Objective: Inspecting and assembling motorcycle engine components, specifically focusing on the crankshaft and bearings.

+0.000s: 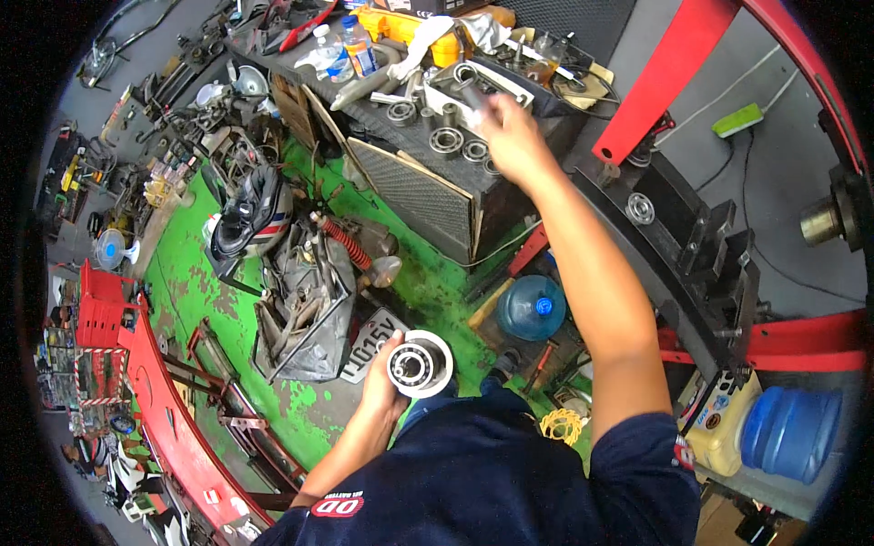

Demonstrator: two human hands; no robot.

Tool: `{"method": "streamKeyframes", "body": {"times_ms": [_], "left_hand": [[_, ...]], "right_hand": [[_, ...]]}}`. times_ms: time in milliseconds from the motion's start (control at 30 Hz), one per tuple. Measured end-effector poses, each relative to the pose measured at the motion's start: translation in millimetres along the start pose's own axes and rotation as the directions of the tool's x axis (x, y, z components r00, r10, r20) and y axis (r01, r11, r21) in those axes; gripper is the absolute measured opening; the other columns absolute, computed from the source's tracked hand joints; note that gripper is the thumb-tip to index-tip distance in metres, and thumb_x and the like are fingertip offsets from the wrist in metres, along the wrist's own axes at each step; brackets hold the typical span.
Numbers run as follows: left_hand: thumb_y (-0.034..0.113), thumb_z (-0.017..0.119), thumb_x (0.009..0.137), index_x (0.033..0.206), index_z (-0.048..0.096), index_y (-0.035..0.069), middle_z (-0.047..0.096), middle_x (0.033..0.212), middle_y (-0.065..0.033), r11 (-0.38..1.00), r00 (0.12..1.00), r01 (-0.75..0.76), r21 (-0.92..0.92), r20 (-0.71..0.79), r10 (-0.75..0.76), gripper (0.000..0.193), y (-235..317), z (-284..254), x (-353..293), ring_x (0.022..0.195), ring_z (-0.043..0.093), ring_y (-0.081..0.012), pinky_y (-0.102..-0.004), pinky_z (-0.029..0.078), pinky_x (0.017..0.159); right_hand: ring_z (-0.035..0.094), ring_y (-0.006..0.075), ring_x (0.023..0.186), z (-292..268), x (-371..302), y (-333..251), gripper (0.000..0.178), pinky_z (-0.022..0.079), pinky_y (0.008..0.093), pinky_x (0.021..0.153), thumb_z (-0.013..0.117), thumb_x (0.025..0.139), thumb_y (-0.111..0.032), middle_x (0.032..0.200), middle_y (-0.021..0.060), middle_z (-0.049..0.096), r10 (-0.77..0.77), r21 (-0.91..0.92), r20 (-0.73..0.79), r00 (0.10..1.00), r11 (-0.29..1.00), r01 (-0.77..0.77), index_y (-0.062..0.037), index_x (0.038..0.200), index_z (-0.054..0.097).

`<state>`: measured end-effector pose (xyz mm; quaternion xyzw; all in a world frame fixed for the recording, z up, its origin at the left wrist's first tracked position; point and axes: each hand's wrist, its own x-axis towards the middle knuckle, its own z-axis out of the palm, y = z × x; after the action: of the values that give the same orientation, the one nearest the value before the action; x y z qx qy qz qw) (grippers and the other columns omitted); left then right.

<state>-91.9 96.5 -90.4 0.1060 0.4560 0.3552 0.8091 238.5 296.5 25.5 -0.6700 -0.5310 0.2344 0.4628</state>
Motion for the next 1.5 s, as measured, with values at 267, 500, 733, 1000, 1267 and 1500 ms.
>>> {"method": "streamKeyframes", "body": {"times_ms": [267,500,733,1000,1267,1500], "left_hand": [[0.033,0.058,0.105,0.116,0.065,-0.004,0.074,0.106,-0.0157,0.984,0.979,0.103,0.144,0.161,-0.126,0.04,12.0,34.0,26.8,0.091,0.075,-0.0223,-0.0367,0.063,0.082],[0.036,0.063,0.103,0.107,0.069,0.005,0.074,0.1,-0.0088,0.955,0.952,0.112,0.276,0.244,-0.183,0.032,-3.5,53.6,31.1,0.086,0.072,-0.0188,-0.0346,0.058,0.08],[0.032,0.062,0.103,0.106,0.069,0.005,0.073,0.097,-0.0076,0.959,0.946,0.082,0.272,0.282,-0.161,0.028,-39.4,49.9,24.7,0.083,0.071,-0.0168,-0.0334,0.058,0.075],[0.031,0.064,0.103,0.105,0.069,0.005,0.076,0.1,-0.0095,0.959,0.945,0.113,0.258,0.271,-0.184,0.026,-85.0,49.0,-16.0,0.087,0.073,-0.0155,-0.0305,0.06,0.079],[0.033,0.06,0.104,0.11,0.068,-0.005,0.076,0.1,-0.0159,0.968,0.971,0.193,0.163,0.112,-0.212,0.04,-163.3,-4.1,-39.2,0.086,0.075,-0.0248,-0.0393,0.063,0.081],[0.036,0.068,0.098,0.111,0.065,-0.002,0.075,0.096,-0.0174,0.937,0.962,0.27,0.221,-0.013,-0.274,0.04,-201.1,-67.5,-62.4,0.078,0.075,-0.0273,-0.0403,0.064,0.071]], "right_hand": [[0.066,0.0223,0.119,-19.9,-240.1,-101.7,0.04,0.051,0.0397,0.105,0.073,0.095,-0.005,0.122,0.0134,0.07,-0.087,0.425,0.324,0.942,0.903,-0.063,-0.003,0.129,0.052],[0.074,0.0313,0.107,-12.7,-298.4,-84.6,0.04,0.058,0.0396,0.089,0.075,0.095,-0.016,0.113,0.0144,0.072,-0.033,0.125,0.12,0.992,0.992,0.018,-0.003,0.128,0.056],[0.072,0.0222,0.111,-30.5,-327.3,-82.7,0.038,0.057,0.0368,0.095,0.073,0.095,-0.007,0.119,0.0107,0.074,0.135,-0.035,0.204,0.97,0.991,-0.131,-0.0046,0.128,0.054],[0.059,0.0295,0.132,-62.3,-401.9,-43.7,0.081,0.053,0.043,0.107,0.086,0.082,-0.012,0.147,0.015,0.056,0.021,0.145,0.138,0.99,0.989,-0.041,-0.0057,0.151,0.043],[0.065,0.0215,0.117,-65.9,-510.3,102.9,0.065,0.055,0.0357,0.095,0.08,0.089,-0.011,0.129,0.0134,0.068,0.421,0.252,-0.021,0.907,0.88,-0.402,-0.0048,0.147,0.049],[0.071,0.0179,0.099,-24.4,-606.7,146.2,0.031,0.056,0.0313,0.087,0.073,0.096,-0.012,0.109,0.0104,0.074,0.608,0.239,-0.039,0.793,0.776,-0.584,-0.0003,0.124,0.066]]}}
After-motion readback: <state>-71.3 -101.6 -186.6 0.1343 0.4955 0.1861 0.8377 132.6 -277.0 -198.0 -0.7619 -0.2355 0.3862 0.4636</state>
